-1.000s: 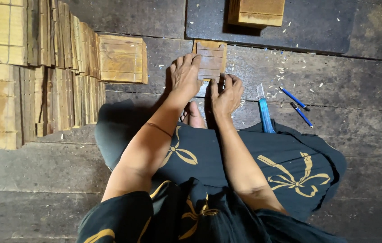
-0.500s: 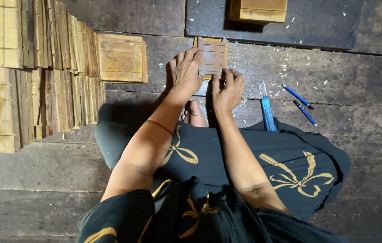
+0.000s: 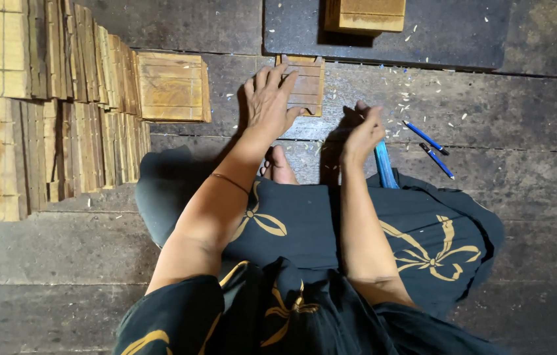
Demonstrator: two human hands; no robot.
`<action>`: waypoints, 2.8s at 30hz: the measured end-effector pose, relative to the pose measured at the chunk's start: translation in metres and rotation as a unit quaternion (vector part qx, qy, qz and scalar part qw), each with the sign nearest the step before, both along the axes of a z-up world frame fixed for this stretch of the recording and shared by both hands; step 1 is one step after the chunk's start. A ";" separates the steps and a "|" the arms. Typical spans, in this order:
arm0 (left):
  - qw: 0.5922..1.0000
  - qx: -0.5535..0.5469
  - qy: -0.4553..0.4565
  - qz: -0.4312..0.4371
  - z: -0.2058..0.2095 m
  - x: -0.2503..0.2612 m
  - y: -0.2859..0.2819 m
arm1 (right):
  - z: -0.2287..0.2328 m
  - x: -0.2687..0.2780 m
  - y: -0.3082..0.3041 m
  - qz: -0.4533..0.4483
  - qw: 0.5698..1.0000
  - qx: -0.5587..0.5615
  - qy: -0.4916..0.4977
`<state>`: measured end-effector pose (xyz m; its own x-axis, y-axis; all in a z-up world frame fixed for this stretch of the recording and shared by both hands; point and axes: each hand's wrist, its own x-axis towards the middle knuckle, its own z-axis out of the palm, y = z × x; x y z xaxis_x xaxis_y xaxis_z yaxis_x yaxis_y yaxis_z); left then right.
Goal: Marking lines on small wooden blocks using a pencil and a guide for future processing.
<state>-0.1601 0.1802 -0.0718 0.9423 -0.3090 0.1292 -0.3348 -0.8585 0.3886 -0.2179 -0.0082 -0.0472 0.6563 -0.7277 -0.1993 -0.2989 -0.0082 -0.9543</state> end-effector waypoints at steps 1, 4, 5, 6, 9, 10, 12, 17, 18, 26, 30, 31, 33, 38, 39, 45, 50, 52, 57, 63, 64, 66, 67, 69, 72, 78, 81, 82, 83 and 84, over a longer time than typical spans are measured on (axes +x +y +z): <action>1.000 0.000 0.000 -0.001 0.000 0.000 -0.001 | 0.004 0.000 -0.002 -0.001 1.000 0.000 0.000; 0.999 -0.001 -0.040 -0.021 -0.003 0.000 -0.003 | 0.014 0.001 -0.004 -0.092 0.986 0.129 -0.052; 0.999 0.019 -0.031 -0.021 -0.006 0.001 -0.004 | 0.017 0.000 -0.003 -0.080 0.982 0.163 -0.060; 0.999 0.039 -0.023 -0.021 -0.009 0.002 -0.005 | 0.020 0.000 -0.002 -0.069 0.976 0.196 -0.068; 0.997 0.040 0.073 0.002 0.020 -0.001 -0.007 | -0.021 0.017 -0.006 -0.050 0.983 0.147 -0.102; 0.997 0.039 0.073 0.002 0.020 -0.001 -0.008 | -0.030 0.020 -0.006 -0.050 0.983 0.146 -0.103; 0.995 0.050 0.082 0.016 0.020 0.000 -0.011 | -0.049 0.027 -0.007 0.018 0.989 0.051 -0.137; 0.994 0.049 0.090 0.020 0.023 0.000 -0.012 | -0.036 0.047 0.011 0.064 0.976 0.081 -0.191; 0.994 0.049 0.094 0.023 0.026 0.001 -0.012 | -0.039 0.054 0.013 0.073 0.971 0.093 -0.208; 0.994 0.047 0.096 0.031 0.024 0.000 -0.013 | -0.050 0.078 0.018 0.136 0.971 -0.020 -0.195; 0.994 0.054 0.091 0.028 0.021 0.002 -0.013 | -0.053 0.084 0.003 0.209 0.949 -0.181 -0.151; 0.994 0.053 0.095 0.027 0.019 0.000 -0.014 | -0.048 0.076 0.001 0.210 0.949 -0.182 -0.147; 0.994 0.053 0.094 0.030 0.017 0.002 -0.016 | -0.036 0.065 -0.003 0.270 0.921 -0.240 -0.146; 0.994 0.061 0.082 0.031 0.009 0.003 -0.015 | -0.025 -0.017 -0.003 0.304 0.917 -0.242 -0.085; 0.994 0.062 0.082 0.031 0.007 0.003 -0.016 | -0.020 -0.034 0.000 0.320 0.917 -0.230 -0.058; 0.994 0.069 0.082 0.031 0.008 0.003 -0.016 | 0.001 -0.012 0.010 0.214 0.967 -0.080 -0.115; 0.994 0.059 0.085 0.035 0.013 0.001 -0.017 | -0.037 0.048 0.010 0.185 0.964 -0.034 -0.186; 0.993 0.064 0.091 0.038 0.015 0.001 -0.016 | -0.053 0.067 0.012 0.180 0.963 -0.020 -0.199; 0.994 0.052 0.093 0.031 0.013 0.003 -0.016 | -0.055 0.082 0.011 0.190 0.959 -0.063 -0.201; 0.993 0.057 0.099 0.029 0.009 0.003 -0.017 | -0.037 0.030 0.008 0.245 0.949 -0.138 -0.142; 0.993 0.055 0.097 0.029 0.005 0.005 -0.018 | -0.035 0.012 0.005 0.245 0.949 -0.140 -0.143; 0.994 0.062 0.089 0.030 -0.002 0.005 -0.019 | -0.030 -0.025 0.000 0.273 0.941 -0.181 -0.089; 0.994 0.061 0.089 0.030 -0.003 0.004 -0.020 | -0.029 -0.036 0.002 0.273 0.941 -0.182 -0.089; 0.994 0.074 0.073 0.027 -0.005 0.008 -0.020 | -0.028 -0.055 0.006 0.308 0.945 -0.099 -0.041; 0.997 0.079 0.014 0.009 -0.018 0.021 -0.022 | -0.004 -0.059 0.009 0.303 0.938 -0.147 -0.077; 0.963 0.218 0.155 -0.024 0.059 0.069 -0.029 | 0.023 -0.041 0.037 0.413 0.841 -0.297 -0.187; 0.961 0.225 0.163 -0.015 0.057 0.098 -0.033 | 0.026 -0.025 0.051 0.428 0.803 -0.352 -0.219; 0.960 0.225 0.165 -0.016 0.051 0.111 -0.035 | 0.023 -0.019 0.055 0.429 0.803 -0.351 -0.218; 0.960 0.222 0.168 -0.004 0.044 0.125 -0.037 | 0.020 -0.013 0.059 0.421 0.790 -0.385 -0.227; 0.960 0.219 0.172 0.009 0.037 0.138 -0.038 | 0.018 -0.007 0.064 0.412 0.775 -0.418 -0.235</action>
